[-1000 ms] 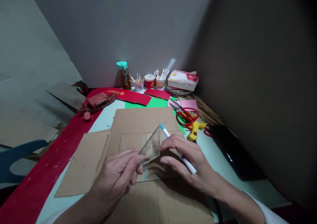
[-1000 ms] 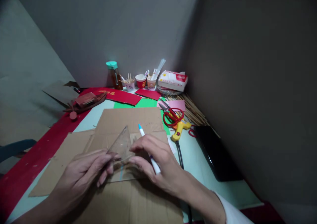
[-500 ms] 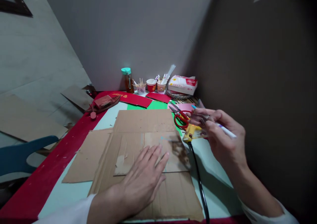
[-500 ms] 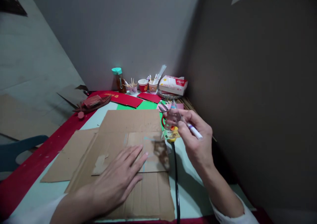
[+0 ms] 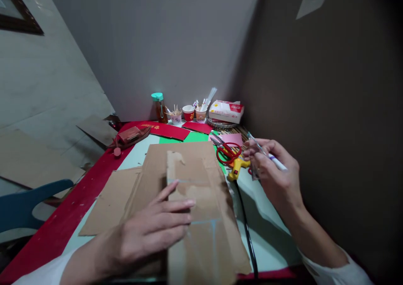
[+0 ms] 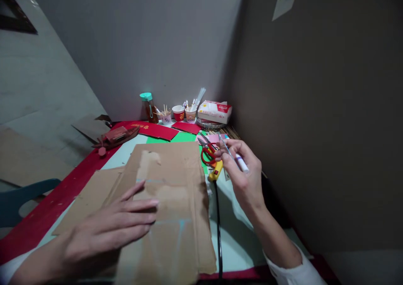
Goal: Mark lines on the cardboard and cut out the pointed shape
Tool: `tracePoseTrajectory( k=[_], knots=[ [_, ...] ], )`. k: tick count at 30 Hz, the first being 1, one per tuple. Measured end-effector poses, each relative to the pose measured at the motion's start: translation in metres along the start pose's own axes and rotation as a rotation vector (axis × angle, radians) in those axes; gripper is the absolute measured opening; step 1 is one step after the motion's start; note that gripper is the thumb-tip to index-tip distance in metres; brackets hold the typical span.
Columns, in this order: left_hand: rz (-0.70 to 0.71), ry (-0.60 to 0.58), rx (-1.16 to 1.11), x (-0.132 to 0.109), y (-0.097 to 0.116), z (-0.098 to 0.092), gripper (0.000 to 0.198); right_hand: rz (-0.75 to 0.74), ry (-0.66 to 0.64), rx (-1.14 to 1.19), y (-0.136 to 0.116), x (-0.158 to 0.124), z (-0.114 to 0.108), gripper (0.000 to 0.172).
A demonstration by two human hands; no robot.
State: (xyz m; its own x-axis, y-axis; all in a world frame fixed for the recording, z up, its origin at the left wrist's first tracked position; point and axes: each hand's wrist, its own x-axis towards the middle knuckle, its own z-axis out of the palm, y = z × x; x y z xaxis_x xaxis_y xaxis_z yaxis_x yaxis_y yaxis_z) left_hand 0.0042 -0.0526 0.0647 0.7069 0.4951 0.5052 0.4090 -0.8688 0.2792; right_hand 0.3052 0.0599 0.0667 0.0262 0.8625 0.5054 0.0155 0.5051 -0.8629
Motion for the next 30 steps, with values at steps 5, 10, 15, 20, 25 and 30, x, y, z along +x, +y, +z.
tracePoseTrajectory(
  k=[5,10,15,20,25,30],
  knots=[
    [-0.250,-0.013,-0.173,-0.012,-0.043,-0.015,0.036,-0.009,-0.139,-0.211,-0.016,-0.012,0.007,0.031],
    [-0.351,-0.236,-0.141,-0.014,-0.064,-0.020,0.052,0.025,-0.310,-0.351,-0.014,-0.024,0.022,0.027],
    [-0.338,-0.267,0.039,0.003,-0.018,0.010,0.036,0.093,-0.366,-0.404,-0.003,-0.019,0.030,0.027],
    [-0.097,-0.628,0.114,0.011,0.010,0.037,0.079,0.134,-0.374,-0.407,0.000,-0.017,0.029,0.030],
    [-0.071,-0.538,0.198,-0.023,-0.009,0.038,0.068,0.169,-0.404,-0.392,-0.004,-0.021,0.021,0.031],
    [0.054,-0.521,0.284,-0.042,-0.022,0.001,0.063,0.182,-0.430,-0.387,-0.012,-0.026,0.017,0.028]
  ],
)
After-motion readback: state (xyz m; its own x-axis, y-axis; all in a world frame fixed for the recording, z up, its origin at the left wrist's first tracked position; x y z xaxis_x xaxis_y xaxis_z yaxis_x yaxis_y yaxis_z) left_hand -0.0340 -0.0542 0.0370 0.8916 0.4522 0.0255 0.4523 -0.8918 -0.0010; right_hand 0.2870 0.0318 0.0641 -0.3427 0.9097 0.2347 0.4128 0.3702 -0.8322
